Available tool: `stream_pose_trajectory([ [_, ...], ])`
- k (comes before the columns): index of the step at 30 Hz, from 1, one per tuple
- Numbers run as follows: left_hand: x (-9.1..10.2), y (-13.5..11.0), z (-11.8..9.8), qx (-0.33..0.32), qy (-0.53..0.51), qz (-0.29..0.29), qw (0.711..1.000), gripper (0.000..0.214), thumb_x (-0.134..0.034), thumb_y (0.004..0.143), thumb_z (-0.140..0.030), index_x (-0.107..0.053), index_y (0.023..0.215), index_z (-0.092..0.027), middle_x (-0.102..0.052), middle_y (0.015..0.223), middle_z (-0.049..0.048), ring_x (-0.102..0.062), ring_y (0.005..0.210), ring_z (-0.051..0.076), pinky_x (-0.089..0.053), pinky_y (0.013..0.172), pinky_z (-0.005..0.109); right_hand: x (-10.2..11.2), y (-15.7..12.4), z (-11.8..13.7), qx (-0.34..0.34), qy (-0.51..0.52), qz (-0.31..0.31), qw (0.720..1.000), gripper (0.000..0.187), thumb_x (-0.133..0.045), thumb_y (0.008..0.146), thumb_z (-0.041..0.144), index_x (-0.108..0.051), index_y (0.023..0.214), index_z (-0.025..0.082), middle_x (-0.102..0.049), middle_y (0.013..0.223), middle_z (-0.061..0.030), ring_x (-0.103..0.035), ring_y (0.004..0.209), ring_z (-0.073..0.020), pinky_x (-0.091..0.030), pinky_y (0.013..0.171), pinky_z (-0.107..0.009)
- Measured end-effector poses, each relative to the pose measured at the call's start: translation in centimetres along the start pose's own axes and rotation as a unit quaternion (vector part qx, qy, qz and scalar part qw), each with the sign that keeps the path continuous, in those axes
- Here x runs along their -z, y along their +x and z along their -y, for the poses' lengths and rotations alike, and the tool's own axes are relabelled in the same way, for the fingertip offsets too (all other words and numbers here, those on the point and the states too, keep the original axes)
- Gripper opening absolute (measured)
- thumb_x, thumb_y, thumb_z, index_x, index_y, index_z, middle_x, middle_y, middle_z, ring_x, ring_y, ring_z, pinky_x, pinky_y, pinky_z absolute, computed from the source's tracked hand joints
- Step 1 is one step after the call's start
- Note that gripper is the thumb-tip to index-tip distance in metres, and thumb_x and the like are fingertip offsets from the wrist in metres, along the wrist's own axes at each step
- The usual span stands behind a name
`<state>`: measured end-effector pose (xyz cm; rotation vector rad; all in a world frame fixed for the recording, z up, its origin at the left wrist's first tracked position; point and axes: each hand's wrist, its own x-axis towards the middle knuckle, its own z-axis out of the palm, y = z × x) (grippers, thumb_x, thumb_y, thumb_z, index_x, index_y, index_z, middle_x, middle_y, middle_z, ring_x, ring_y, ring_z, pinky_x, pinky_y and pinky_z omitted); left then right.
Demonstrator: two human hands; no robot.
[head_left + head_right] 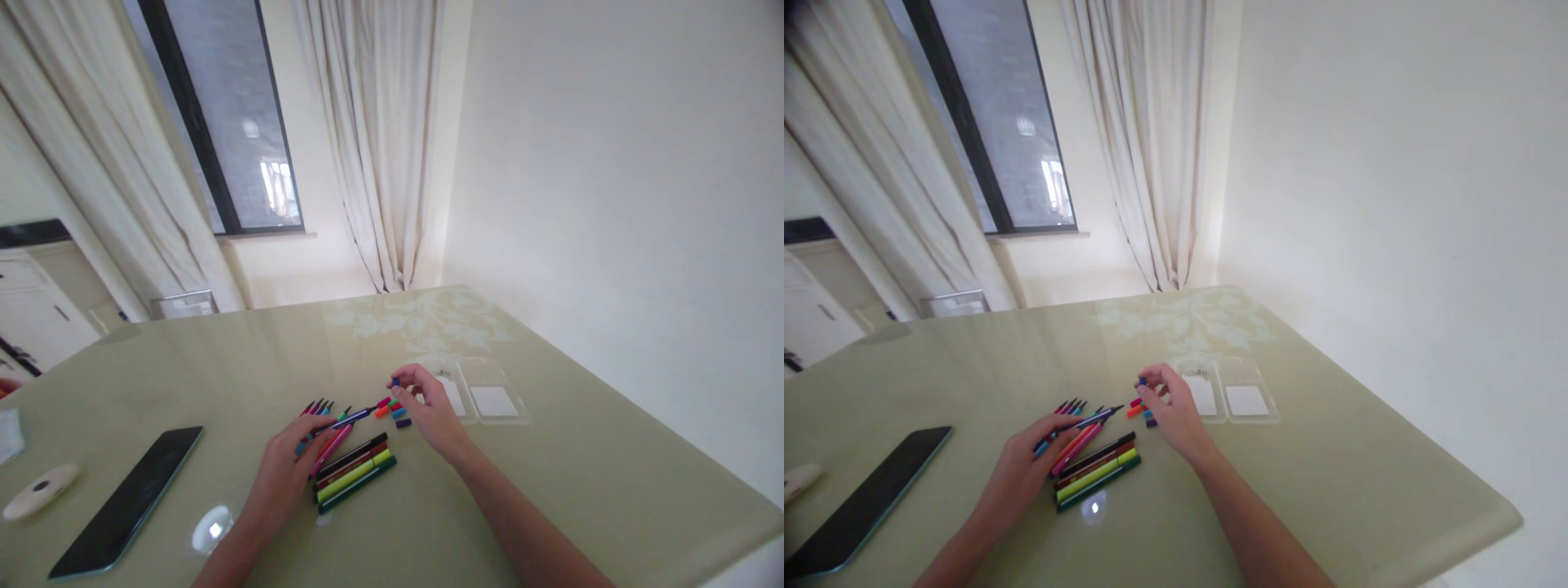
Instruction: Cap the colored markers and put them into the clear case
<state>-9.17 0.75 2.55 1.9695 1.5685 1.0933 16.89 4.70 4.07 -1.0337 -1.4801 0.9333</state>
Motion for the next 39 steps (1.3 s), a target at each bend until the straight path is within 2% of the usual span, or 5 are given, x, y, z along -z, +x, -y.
stream_pose_trajectory([
  [5,-0.1,-0.1,0.1,0.001,-0.012,0.002,1.0,0.029,-0.059,0.091,-0.047,-0.078,0.101,-0.028,-0.08,0.103,0.0022,-0.073,0.095,0.025,-0.057,0.084,0.035,0.1,0.0,0.4,-0.041,0.139,0.051,0.988,0.032,-0.08,0.081,0.043,-0.064,0.098,0.021,-0.077,0.098,-0.0066,-0.073,0.089,-0.0217,-0.057,0.079,-0.035],
  [13,-0.1,-0.1,-0.4,0.006,-0.021,0.002,1.0,0.029,-0.06,0.092,-0.047,-0.078,0.102,-0.028,-0.079,0.103,0.002,-0.072,0.095,0.025,-0.056,0.086,0.035,-0.6,-0.4,0.2,-0.058,0.154,0.082,0.983,0.034,-0.085,0.077,0.042,-0.068,0.097,0.021,-0.079,0.096,-0.0054,-0.074,0.085,-0.0195,-0.058,0.074,-0.03],
  [31,-0.6,-0.6,-2.2,0.006,-0.034,0.04,0.999,0.037,-0.058,0.092,-0.055,-0.08,0.088,-0.026,-0.079,0.083,0.0017,-0.07,0.075,0.023,-0.055,0.073,0.031,-1.3,-0.9,0.2,-0.071,0.071,0.107,0.989,0.034,-0.073,0.085,0.052,-0.075,0.086,0.019,-0.073,0.071,-0.0021,-0.068,0.068,-0.0171,-0.052,0.067,-0.029],
  [35,-0.6,-0.4,-1.3,-0.017,0.014,0.064,0.998,0.048,-0.04,0.101,-0.051,-0.077,0.088,-0.024,-0.077,0.089,0.0053,-0.069,0.084,0.024,-0.053,0.078,0.033,-0.3,-0.5,0.2,-0.058,0.054,0.162,0.984,0.033,-0.074,0.086,0.051,-0.074,0.091,0.018,-0.073,0.075,-0.0023,-0.069,0.073,-0.0177,-0.053,0.071,-0.03],
  [39,0.0,-0.1,0.4,-0.03,0.122,0.067,0.99,0.027,-0.057,0.095,-0.045,-0.077,0.094,-0.026,-0.074,0.098,0.0065,-0.067,0.096,0.028,-0.049,0.091,0.04,0.9,-0.4,0.3,-0.034,-0.023,0.191,0.981,0.022,-0.073,0.087,0.04,-0.077,0.094,0.019,-0.075,0.084,-0.0033,-0.068,0.076,-0.0181,-0.052,0.072,-0.03],
])
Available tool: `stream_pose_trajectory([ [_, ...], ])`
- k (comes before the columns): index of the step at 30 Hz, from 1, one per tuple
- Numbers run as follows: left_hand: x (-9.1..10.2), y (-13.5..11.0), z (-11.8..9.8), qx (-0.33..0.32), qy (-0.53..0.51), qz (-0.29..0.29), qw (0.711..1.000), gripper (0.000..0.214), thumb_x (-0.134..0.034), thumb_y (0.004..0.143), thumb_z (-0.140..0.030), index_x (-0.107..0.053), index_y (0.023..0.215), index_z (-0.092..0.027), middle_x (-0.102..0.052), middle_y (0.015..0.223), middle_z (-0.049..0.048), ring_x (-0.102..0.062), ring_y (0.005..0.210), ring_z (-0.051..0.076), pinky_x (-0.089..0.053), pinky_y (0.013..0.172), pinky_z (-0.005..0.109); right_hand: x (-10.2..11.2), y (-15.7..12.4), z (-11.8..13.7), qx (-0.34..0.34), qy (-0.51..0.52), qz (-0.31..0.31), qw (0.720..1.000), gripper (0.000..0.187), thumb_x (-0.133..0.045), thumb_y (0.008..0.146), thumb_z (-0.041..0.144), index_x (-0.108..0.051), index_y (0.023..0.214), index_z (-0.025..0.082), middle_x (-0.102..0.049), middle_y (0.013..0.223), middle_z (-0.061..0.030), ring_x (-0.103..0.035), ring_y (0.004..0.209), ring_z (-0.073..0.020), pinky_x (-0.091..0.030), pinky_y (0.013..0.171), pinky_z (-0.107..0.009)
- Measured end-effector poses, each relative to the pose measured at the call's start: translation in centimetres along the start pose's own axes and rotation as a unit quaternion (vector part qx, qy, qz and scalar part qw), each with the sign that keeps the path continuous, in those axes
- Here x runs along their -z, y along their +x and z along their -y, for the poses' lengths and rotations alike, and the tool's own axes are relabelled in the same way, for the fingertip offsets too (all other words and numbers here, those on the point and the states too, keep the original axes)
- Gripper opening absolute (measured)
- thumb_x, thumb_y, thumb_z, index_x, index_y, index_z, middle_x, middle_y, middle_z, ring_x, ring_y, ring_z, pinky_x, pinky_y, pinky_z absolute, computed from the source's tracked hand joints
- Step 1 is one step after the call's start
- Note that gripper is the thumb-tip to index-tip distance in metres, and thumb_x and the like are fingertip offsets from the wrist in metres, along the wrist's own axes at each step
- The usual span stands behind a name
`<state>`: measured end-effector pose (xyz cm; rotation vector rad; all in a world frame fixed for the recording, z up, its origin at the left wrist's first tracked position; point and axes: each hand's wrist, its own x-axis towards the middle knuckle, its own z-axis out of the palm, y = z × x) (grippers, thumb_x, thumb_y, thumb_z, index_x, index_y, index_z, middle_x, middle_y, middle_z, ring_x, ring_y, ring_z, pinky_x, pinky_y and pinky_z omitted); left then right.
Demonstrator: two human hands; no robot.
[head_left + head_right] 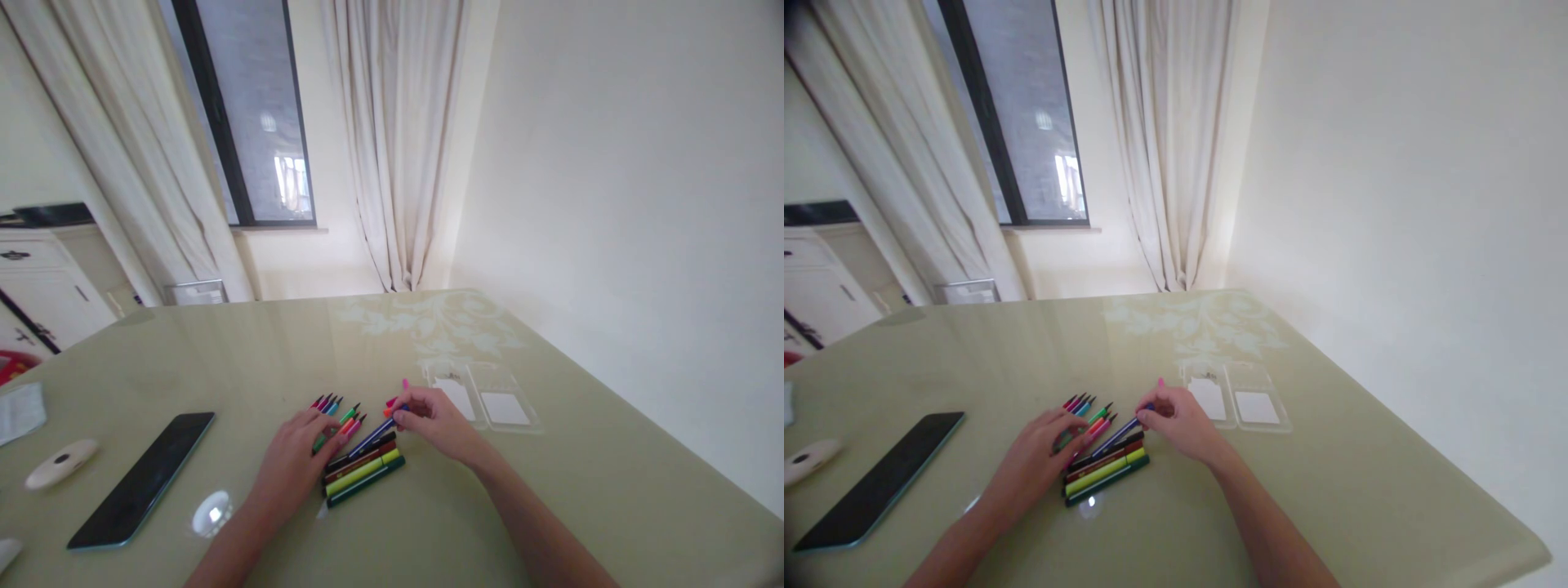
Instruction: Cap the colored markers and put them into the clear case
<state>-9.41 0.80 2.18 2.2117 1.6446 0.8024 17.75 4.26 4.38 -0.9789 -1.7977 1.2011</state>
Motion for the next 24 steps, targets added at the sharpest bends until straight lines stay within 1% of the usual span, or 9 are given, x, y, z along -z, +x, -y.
stream_pose_trajectory([
  [3,0.1,0.0,0.8,0.006,0.045,0.001,0.999,0.019,-0.062,0.092,-0.04,-0.076,0.091,-0.027,-0.073,0.101,0.0056,-0.066,0.099,0.027,-0.049,0.091,0.039,0.0,-0.3,0.2,0.017,-0.115,0.032,0.993,0.01,-0.071,0.088,0.029,-0.078,0.089,0.023,-0.076,0.084,-0.0011,-0.068,0.075,-0.0177,-0.05,0.071,-0.029],
  [5,0.1,-0.1,1.2,0.009,0.061,-0.009,0.998,0.019,-0.061,0.092,-0.038,-0.077,0.094,-0.028,-0.072,0.104,0.0054,-0.066,0.102,0.027,-0.048,0.092,0.039,-0.3,-0.4,0.1,0.031,-0.171,0.046,0.984,0.009,-0.07,0.089,0.025,-0.079,0.088,0.024,-0.076,0.083,-0.0002,-0.068,0.078,-0.0182,-0.051,0.074,-0.029],
  [7,0.2,-0.1,1.5,0.021,0.072,-0.018,0.997,0.02,-0.059,0.092,-0.038,-0.077,0.097,-0.028,-0.072,0.106,0.0053,-0.065,0.103,0.027,-0.048,0.093,0.04,-0.6,-0.2,-0.4,0.048,-0.218,0.023,0.975,0.012,-0.067,0.093,0.024,-0.078,0.092,0.024,-0.076,0.09,-0.0013,-0.069,0.088,-0.0196,-0.051,0.085,-0.031],
  [10,0.1,-0.2,1.9,0.04,0.08,-0.021,0.996,0.023,-0.059,0.092,-0.043,-0.075,0.09,-0.027,-0.071,0.098,0.0055,-0.065,0.096,0.027,-0.048,0.09,0.04,-0.8,0.4,-1.4,0.053,-0.306,-0.038,0.95,0.017,-0.061,0.098,0.022,-0.078,0.102,0.023,-0.075,0.106,-0.0055,-0.064,0.109,-0.0225,-0.045,0.102,-0.035],
  [14,0.1,-0.2,1.9,0.052,0.06,-0.019,0.997,0.022,-0.057,0.091,-0.044,-0.068,0.086,-0.025,-0.072,0.095,0.0056,-0.064,0.094,0.027,-0.048,0.086,0.039,-1.2,1.2,-2.2,0.038,-0.403,-0.045,0.913,0.015,-0.064,0.098,0.022,-0.078,0.102,0.022,-0.07,0.108,-0.0075,-0.061,0.108,-0.0231,-0.047,0.095,-0.032],
  [17,0.2,-0.1,1.5,0.055,0.041,-0.01,0.998,0.024,-0.054,0.093,-0.044,-0.065,0.087,-0.023,-0.072,0.094,0.0059,-0.065,0.094,0.028,-0.047,0.085,0.04,-1.5,1.5,-2.3,0.035,-0.419,-0.041,0.906,0.012,-0.066,0.097,0.024,-0.077,0.095,0.021,-0.069,0.107,-0.007,-0.061,0.105,-0.0225,-0.047,0.093,-0.031],
  [20,0.4,0.1,0.9,0.041,0.018,-0.031,0.999,0.028,-0.05,0.095,-0.046,-0.066,0.093,-0.023,-0.073,0.099,0.0072,-0.066,0.097,0.029,-0.048,0.088,0.042,-1.6,1.4,-2.0,0.034,-0.416,-0.044,0.908,0.01,-0.066,0.097,0.022,-0.075,0.095,0.02,-0.069,0.107,-0.0076,-0.061,0.106,-0.0234,-0.046,0.094,-0.034],
  [22,0.3,0.1,0.3,0.022,-0.01,-0.044,0.999,0.03,-0.048,0.097,-0.046,-0.069,0.098,-0.024,-0.073,0.104,0.0075,-0.066,0.101,0.029,-0.049,0.091,0.043,-1.6,1.3,-1.7,0.042,-0.388,-0.048,0.919,0.009,-0.064,0.098,0.021,-0.073,0.097,0.019,-0.071,0.105,-0.0075,-0.062,0.104,-0.0232,-0.046,0.094,-0.034],
  [24,0.2,0.1,-0.3,0.003,-0.04,-0.041,0.998,0.031,-0.048,0.098,-0.046,-0.07,0.102,-0.025,-0.073,0.106,0.0068,-0.066,0.102,0.028,-0.051,0.091,0.041,-1.7,1.0,-1.3,0.053,-0.331,-0.05,0.941,0.008,-0.062,0.1,0.022,-0.07,0.099,0.019,-0.073,0.1,-0.0059,-0.065,0.098,-0.0216,-0.046,0.091,-0.033],
])
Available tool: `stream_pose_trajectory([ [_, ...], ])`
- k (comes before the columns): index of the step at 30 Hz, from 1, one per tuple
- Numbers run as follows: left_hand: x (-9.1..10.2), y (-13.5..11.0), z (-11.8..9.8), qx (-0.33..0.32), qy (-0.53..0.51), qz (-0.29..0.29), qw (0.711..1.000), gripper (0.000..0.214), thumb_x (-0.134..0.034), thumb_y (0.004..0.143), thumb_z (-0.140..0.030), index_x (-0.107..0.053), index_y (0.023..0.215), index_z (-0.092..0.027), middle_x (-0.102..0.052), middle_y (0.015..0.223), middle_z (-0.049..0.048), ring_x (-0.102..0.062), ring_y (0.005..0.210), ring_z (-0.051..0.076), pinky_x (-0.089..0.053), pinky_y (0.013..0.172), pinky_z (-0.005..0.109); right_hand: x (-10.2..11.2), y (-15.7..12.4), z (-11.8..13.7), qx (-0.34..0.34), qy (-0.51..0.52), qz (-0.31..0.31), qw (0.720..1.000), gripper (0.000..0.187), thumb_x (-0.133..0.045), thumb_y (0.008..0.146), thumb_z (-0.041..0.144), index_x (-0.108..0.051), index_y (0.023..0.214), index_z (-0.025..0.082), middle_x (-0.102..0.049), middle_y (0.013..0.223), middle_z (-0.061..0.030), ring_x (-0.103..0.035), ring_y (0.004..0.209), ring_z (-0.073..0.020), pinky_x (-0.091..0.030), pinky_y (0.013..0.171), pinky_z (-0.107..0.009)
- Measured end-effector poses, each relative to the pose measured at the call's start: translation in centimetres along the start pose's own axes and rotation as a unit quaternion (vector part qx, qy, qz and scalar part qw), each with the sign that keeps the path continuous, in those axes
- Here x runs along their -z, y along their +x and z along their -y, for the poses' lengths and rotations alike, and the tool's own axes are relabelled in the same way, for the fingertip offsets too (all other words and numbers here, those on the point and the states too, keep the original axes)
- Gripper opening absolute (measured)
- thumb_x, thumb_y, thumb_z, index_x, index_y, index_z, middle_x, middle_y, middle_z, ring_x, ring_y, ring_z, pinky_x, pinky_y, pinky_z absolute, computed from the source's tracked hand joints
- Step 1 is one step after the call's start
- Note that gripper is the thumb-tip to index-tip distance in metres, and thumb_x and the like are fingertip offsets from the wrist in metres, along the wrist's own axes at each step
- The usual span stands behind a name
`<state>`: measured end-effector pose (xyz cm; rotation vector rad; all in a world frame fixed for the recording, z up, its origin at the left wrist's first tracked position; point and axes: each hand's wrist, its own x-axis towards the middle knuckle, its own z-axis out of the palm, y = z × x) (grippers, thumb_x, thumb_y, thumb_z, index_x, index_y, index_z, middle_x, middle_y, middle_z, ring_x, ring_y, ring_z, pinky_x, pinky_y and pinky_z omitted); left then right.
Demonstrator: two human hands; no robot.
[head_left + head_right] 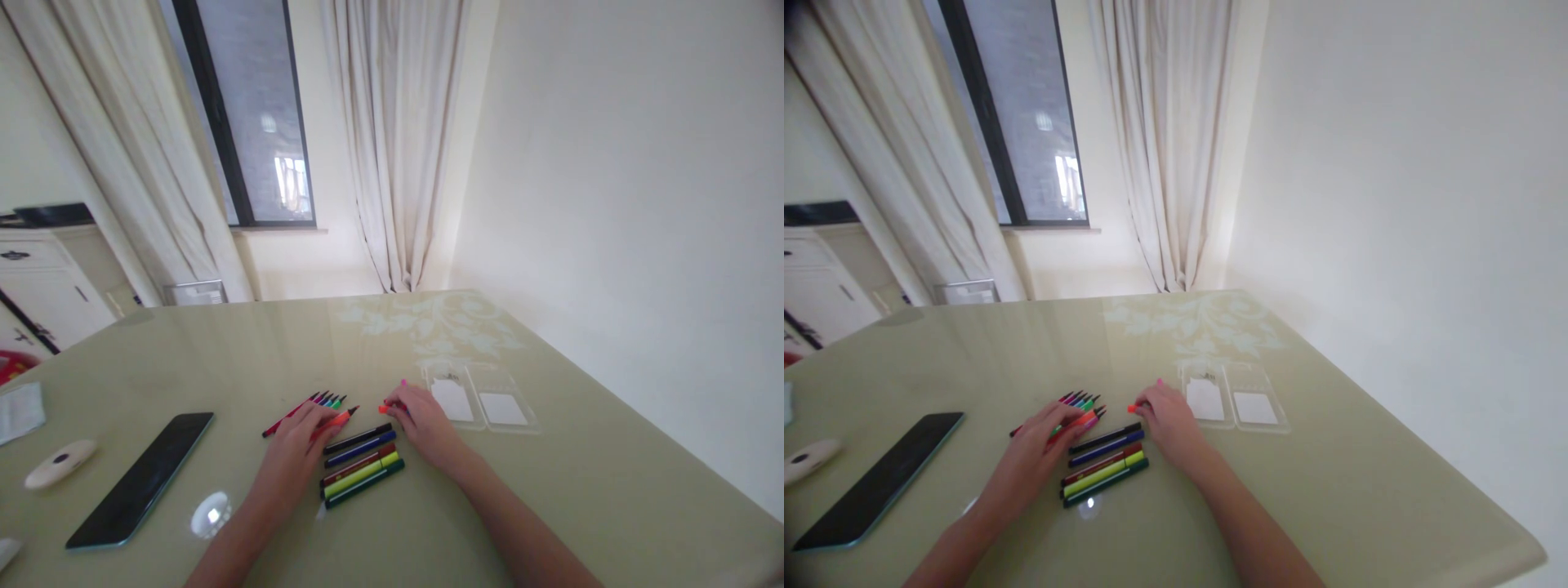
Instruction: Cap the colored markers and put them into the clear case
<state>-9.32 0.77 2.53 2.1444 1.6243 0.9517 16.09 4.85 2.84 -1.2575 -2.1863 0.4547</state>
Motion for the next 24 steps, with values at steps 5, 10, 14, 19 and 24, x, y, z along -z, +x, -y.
stream_pose_trajectory([
  [5,-0.5,-0.3,-0.7,-0.024,-0.028,0.016,0.999,0.027,-0.051,0.099,-0.043,-0.072,0.103,-0.026,-0.071,0.106,0.006,-0.066,0.101,0.026,-0.053,0.09,0.038,0.5,-0.5,1.0,0.021,0.103,-0.017,0.994,0.009,-0.06,0.101,0.025,-0.068,0.101,0.022,-0.075,0.099,-0.003,-0.067,0.094,-0.0199,-0.047,0.087,-0.031],
  [10,-0.6,-0.4,-0.5,-0.034,-0.028,0.018,0.999,0.024,-0.052,0.1,-0.041,-0.072,0.104,-0.027,-0.071,0.105,0.005,-0.067,0.1,0.025,-0.054,0.091,0.038,0.4,-0.5,1.3,0.033,0.128,-0.018,0.991,0.013,-0.059,0.101,0.025,-0.071,0.102,0.021,-0.075,0.099,-0.004,-0.068,0.094,-0.0198,-0.048,0.087,-0.031],
  [14,-0.9,-0.5,-0.5,-0.05,-0.033,0.015,0.998,0.022,-0.054,0.101,-0.04,-0.071,0.102,-0.027,-0.07,0.104,0.0038,-0.067,0.098,0.023,-0.054,0.088,0.035,0.0,-0.6,1.5,0.043,0.145,-0.017,0.988,0.013,-0.06,0.099,0.021,-0.073,0.1,0.021,-0.075,0.098,-0.0038,-0.068,0.094,-0.0194,-0.049,0.088,-0.03],
  [19,-1.5,-0.7,-0.8,-0.083,-0.042,-0.008,0.996,0.025,-0.052,0.103,-0.041,-0.073,0.106,-0.027,-0.072,0.104,0.004,-0.068,0.098,0.022,-0.055,0.088,0.033,-0.4,-0.8,1.8,0.034,0.19,-0.019,0.981,0.014,-0.062,0.096,0.02,-0.076,0.099,0.023,-0.076,0.096,-0.0028,-0.069,0.09,-0.0183,-0.051,0.084,-0.029],
  [24,-1.9,-1.0,-1.1,-0.102,-0.04,-0.035,0.993,0.027,-0.053,0.102,-0.042,-0.074,0.105,-0.026,-0.075,0.101,0.0046,-0.069,0.095,0.022,-0.056,0.086,0.032,-0.5,-1.0,1.8,-0.005,0.241,-0.021,0.97,0.015,-0.065,0.092,0.02,-0.079,0.094,0.022,-0.077,0.09,-0.0025,-0.07,0.084,-0.0182,-0.052,0.079,-0.029],
])
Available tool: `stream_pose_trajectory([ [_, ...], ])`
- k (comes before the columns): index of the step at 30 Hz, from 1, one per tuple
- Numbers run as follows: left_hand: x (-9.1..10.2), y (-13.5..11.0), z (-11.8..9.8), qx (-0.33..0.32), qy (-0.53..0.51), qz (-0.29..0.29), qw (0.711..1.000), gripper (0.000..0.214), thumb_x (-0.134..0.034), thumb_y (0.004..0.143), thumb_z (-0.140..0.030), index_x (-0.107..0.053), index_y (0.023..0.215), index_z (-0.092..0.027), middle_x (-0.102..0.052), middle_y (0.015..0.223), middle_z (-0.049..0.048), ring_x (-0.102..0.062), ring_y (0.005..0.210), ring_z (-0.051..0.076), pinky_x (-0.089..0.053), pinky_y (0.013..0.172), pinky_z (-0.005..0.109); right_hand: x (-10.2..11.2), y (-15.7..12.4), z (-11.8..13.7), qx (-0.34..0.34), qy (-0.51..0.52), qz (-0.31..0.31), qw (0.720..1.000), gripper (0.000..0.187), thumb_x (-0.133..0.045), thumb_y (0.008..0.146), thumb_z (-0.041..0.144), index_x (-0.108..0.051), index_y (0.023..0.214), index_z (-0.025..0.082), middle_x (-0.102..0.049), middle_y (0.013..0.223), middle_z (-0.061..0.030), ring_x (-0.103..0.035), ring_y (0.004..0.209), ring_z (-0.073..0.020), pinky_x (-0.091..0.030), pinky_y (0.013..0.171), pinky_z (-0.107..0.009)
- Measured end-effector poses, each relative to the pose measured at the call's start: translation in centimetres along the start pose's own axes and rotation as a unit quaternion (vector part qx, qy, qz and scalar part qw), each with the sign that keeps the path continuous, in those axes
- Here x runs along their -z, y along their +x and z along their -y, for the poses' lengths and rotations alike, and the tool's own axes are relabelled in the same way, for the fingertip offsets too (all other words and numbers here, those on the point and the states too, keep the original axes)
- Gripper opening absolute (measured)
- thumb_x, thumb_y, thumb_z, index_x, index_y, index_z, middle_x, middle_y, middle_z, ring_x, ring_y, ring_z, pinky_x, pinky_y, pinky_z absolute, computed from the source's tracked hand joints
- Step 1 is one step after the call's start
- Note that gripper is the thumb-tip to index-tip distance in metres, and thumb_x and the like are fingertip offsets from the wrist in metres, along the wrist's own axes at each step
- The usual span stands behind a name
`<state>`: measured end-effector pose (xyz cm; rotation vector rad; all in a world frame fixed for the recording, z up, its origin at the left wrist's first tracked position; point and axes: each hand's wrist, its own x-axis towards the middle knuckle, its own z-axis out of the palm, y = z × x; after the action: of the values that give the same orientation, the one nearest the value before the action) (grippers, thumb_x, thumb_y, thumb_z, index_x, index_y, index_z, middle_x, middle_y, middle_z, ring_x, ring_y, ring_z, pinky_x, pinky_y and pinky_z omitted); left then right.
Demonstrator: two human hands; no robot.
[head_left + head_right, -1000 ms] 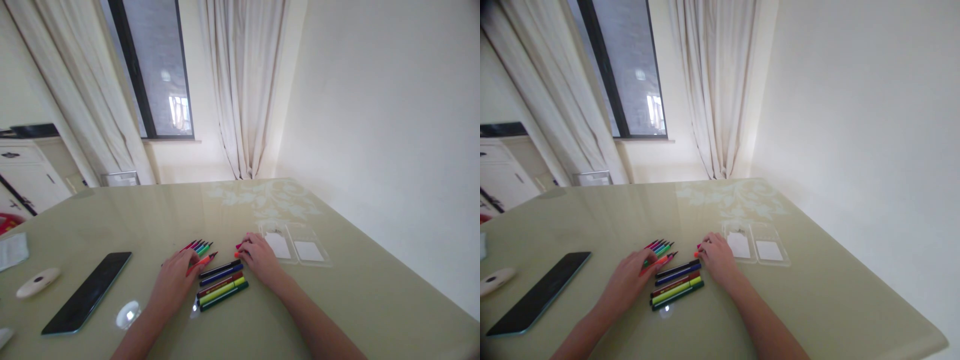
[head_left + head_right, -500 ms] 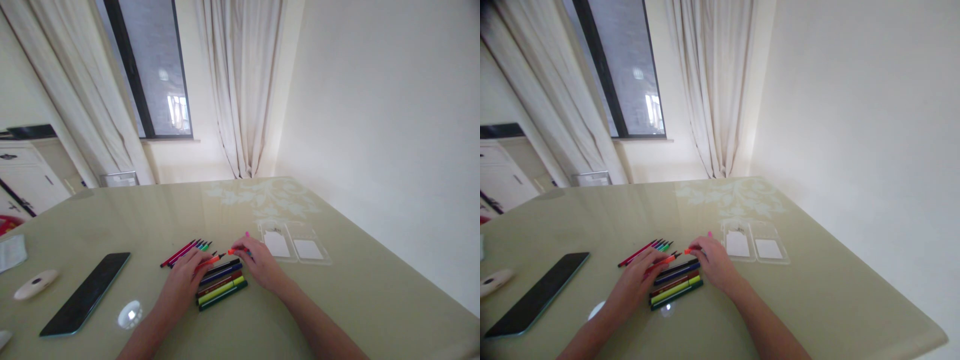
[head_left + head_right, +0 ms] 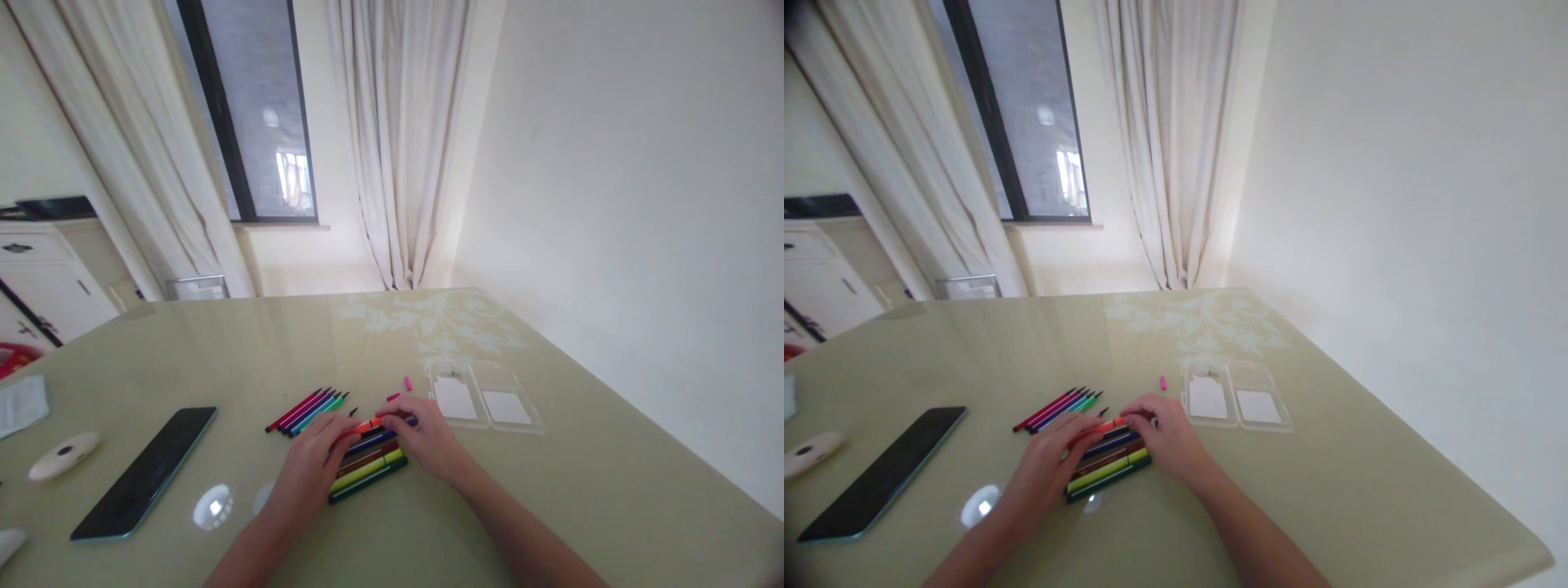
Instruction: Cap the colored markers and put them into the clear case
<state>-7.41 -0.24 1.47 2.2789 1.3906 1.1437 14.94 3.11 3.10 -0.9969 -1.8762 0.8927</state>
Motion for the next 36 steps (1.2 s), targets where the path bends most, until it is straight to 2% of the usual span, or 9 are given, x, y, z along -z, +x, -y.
stream_pose_trajectory([
  [5,-0.5,-0.1,-0.5,0.001,0.019,-0.013,1.0,0.028,-0.052,0.102,-0.043,-0.075,0.102,-0.026,-0.075,0.098,0.0047,-0.069,0.092,0.022,-0.056,0.083,0.032,0.2,0.0,0.2,-0.002,0.002,0.006,1.0,0.015,-0.066,0.09,0.018,-0.08,0.091,0.023,-0.077,0.086,-0.0015,-0.07,0.082,-0.0183,-0.051,0.078,-0.028],
  [9,-0.9,-0.4,-0.6,0.016,0.043,0.008,0.999,0.025,-0.054,0.102,-0.041,-0.074,0.104,-0.027,-0.075,0.103,0.005,-0.069,0.097,0.023,-0.056,0.086,0.034,0.8,0.5,0.2,-0.016,-0.024,0.005,1.0,0.016,-0.063,0.094,0.023,-0.079,0.094,0.023,-0.079,0.089,-0.0018,-0.071,0.084,-0.0189,-0.052,0.076,-0.028],
  [12,-0.9,-0.6,-0.5,0.005,0.094,0.039,0.995,0.021,-0.058,0.1,-0.039,-0.075,0.103,-0.028,-0.074,0.109,0.0056,-0.067,0.103,0.026,-0.054,0.092,0.039,1.4,0.8,-0.8,-0.001,-0.097,-0.05,0.994,0.022,-0.054,0.1,0.024,-0.075,0.105,0.022,-0.078,0.097,-0.0042,-0.071,0.092,-0.0202,-0.052,0.085,-0.031],
  [15,-0.6,-0.5,-0.5,-0.006,0.129,0.084,0.988,0.021,-0.058,0.099,-0.038,-0.077,0.1,-0.029,-0.075,0.105,0.0053,-0.067,0.1,0.026,-0.053,0.09,0.04,1.8,1.0,-2.3,0.018,-0.217,-0.088,0.972,0.022,-0.053,0.1,0.019,-0.074,0.108,0.021,-0.075,0.106,-0.0075,-0.067,0.102,-0.0231,-0.049,0.093,-0.035],
  [18,0.0,0.0,-0.4,0.007,0.114,0.117,0.987,0.024,-0.057,0.099,-0.039,-0.078,0.104,-0.03,-0.075,0.104,0.0052,-0.066,0.099,0.025,-0.052,0.089,0.039,1.7,1.1,-3.1,0.019,-0.303,-0.073,0.95,0.022,-0.056,0.099,0.017,-0.075,0.108,0.022,-0.073,0.11,-0.0082,-0.064,0.105,-0.0241,-0.047,0.095,-0.037],
  [23,1.5,0.8,1.3,0.105,0.098,0.072,0.987,0.032,-0.048,0.1,-0.035,-0.078,0.102,-0.025,-0.073,0.105,0.0077,-0.065,0.101,0.026,-0.05,0.094,0.042,0.9,1.4,-3.1,0.005,-0.35,-0.043,0.936,0.019,-0.061,0.099,0.02,-0.077,0.106,0.025,-0.071,0.118,-0.0067,-0.061,0.11,-0.0241,-0.045,0.097,-0.037],
  [26,2.2,0.9,2.2,0.14,0.124,0.079,0.979,0.03,-0.05,0.097,-0.034,-0.077,0.096,-0.024,-0.072,0.102,0.0079,-0.064,0.102,0.028,-0.048,0.094,0.043,0.5,1.5,-3.0,-0.006,-0.354,-0.023,0.935,0.017,-0.063,0.097,0.019,-0.078,0.1,0.025,-0.071,0.119,-0.0053,-0.06,0.112,-0.0236,-0.044,0.097,-0.036],
  [29,2.2,0.8,2.4,0.145,0.124,0.095,0.977,0.03,-0.051,0.097,-0.038,-0.078,0.094,-0.024,-0.072,0.099,0.0076,-0.065,0.099,0.027,-0.048,0.093,0.041,0.5,1.5,-2.8,-0.01,-0.355,-0.012,0.935,0.014,-0.064,0.097,0.018,-0.077,0.097,0.024,-0.071,0.115,-0.0047,-0.06,0.109,-0.0231,-0.043,0.094,-0.035],
  [36,2.1,0.6,3.0,0.12,0.109,0.082,0.983,0.032,-0.05,0.097,-0.039,-0.078,0.095,-0.025,-0.072,0.098,0.0076,-0.066,0.097,0.027,-0.049,0.089,0.041,0.5,1.3,-2.8,-0.004,-0.355,-0.008,0.935,0.006,-0.066,0.096,0.019,-0.071,0.094,0.022,-0.07,0.109,-0.0049,-0.06,0.105,-0.024,-0.041,0.089,-0.036],
])
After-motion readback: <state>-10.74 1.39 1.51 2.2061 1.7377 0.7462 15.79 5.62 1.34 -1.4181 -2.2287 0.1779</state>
